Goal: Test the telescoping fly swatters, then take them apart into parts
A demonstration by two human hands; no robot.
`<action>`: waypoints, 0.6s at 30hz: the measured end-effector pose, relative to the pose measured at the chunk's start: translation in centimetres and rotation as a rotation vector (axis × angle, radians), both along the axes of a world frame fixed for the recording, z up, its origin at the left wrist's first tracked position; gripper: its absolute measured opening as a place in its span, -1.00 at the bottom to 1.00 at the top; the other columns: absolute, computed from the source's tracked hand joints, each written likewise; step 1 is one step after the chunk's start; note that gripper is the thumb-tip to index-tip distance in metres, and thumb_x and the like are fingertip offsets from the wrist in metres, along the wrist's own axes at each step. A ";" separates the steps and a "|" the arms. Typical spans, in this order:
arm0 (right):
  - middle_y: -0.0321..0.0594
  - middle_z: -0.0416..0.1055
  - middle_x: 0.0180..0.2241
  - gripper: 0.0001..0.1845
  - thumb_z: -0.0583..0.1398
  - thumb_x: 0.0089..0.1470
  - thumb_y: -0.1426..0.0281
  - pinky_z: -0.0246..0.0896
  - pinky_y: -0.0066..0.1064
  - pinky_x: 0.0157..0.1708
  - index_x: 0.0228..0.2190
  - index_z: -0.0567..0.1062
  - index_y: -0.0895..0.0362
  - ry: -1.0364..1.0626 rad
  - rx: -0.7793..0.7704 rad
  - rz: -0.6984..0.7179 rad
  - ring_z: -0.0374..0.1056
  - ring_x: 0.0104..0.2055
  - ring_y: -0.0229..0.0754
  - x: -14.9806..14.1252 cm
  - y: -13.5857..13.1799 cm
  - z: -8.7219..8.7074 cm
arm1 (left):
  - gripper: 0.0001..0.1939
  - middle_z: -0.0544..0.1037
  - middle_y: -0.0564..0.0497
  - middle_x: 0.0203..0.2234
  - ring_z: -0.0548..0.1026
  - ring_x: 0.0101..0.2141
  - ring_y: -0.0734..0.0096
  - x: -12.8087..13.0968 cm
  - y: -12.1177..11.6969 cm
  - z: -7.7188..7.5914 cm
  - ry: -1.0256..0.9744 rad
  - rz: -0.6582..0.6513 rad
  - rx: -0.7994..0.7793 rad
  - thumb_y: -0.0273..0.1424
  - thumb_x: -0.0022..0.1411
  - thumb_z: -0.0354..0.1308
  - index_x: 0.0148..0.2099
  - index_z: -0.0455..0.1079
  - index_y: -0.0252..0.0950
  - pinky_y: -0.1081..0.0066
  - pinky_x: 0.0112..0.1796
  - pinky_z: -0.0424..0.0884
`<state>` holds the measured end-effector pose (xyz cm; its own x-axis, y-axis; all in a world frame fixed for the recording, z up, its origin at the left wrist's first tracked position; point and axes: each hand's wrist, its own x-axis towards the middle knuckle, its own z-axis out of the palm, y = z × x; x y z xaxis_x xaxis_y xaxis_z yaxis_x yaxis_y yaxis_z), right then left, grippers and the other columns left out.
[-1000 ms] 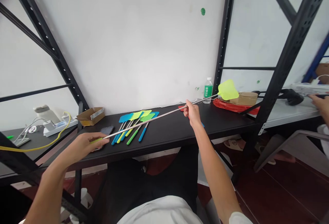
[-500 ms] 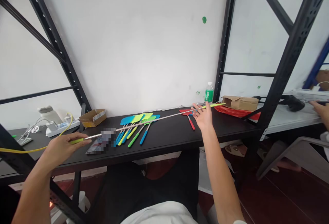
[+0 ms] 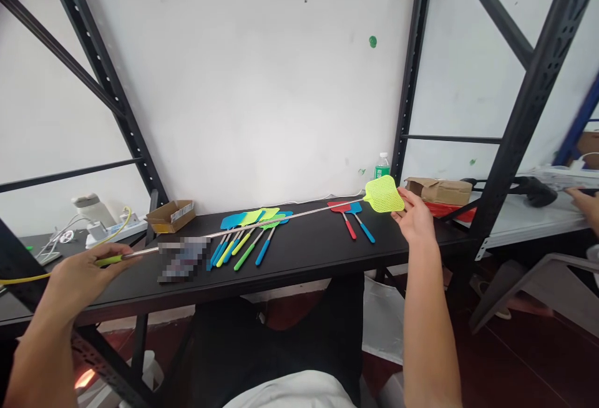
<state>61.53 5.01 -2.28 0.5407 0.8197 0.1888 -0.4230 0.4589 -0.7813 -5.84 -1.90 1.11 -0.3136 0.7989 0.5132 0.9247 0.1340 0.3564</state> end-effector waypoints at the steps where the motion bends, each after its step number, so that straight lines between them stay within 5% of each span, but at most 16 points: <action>1: -0.17 0.48 -0.17 -0.75 0.24 0.05 0.28 0.20 -0.56 -0.60 -0.20 0.56 0.06 -0.030 -0.009 -0.020 0.37 -0.38 -0.26 0.2 -0.2 0.0 | -0.66 0.54 0.14 -0.52 0.44 -0.48 0.38 0.0 0.0 -0.1 0.010 -0.012 0.017 -0.05 0.10 0.18 -0.23 0.49 -0.18 0.46 -0.39 0.24; 8: -0.20 0.49 -0.44 -0.67 0.37 -0.07 0.22 0.01 -0.54 -0.73 -0.28 0.58 0.16 -0.232 -0.064 -0.066 0.29 -0.56 -0.25 1.7 -0.9 -0.3 | -0.66 0.62 0.01 -0.18 0.51 -0.15 0.17 -1.0 0.4 -0.4 0.141 -0.028 0.140 -0.06 0.15 0.15 -0.23 0.55 -0.19 0.34 -0.13 0.30; 13: -0.13 0.55 -0.39 -0.81 0.34 -0.01 0.34 0.31 -0.48 -0.56 -0.32 0.61 0.19 -0.245 -0.137 -0.126 0.42 -0.48 -0.17 1.5 -1.3 -0.2 | -0.65 0.61 0.04 -0.14 0.53 -0.14 0.17 -1.3 0.1 -0.3 0.093 -0.051 0.111 -0.06 0.10 0.20 -0.19 0.58 -0.17 0.38 -0.18 0.33; 18: -0.07 0.57 -0.38 -0.84 0.35 0.00 0.36 0.38 -0.44 -0.55 -0.34 0.62 0.19 -0.279 -0.241 -0.117 0.47 -0.47 -0.11 1.5 -1.9 -0.2 | -0.50 0.65 0.06 -0.17 0.56 -0.17 0.17 -1.6 -0.7 -0.3 -0.151 -0.121 -0.008 0.01 -0.06 0.35 -0.13 0.57 -0.17 0.46 -0.29 0.35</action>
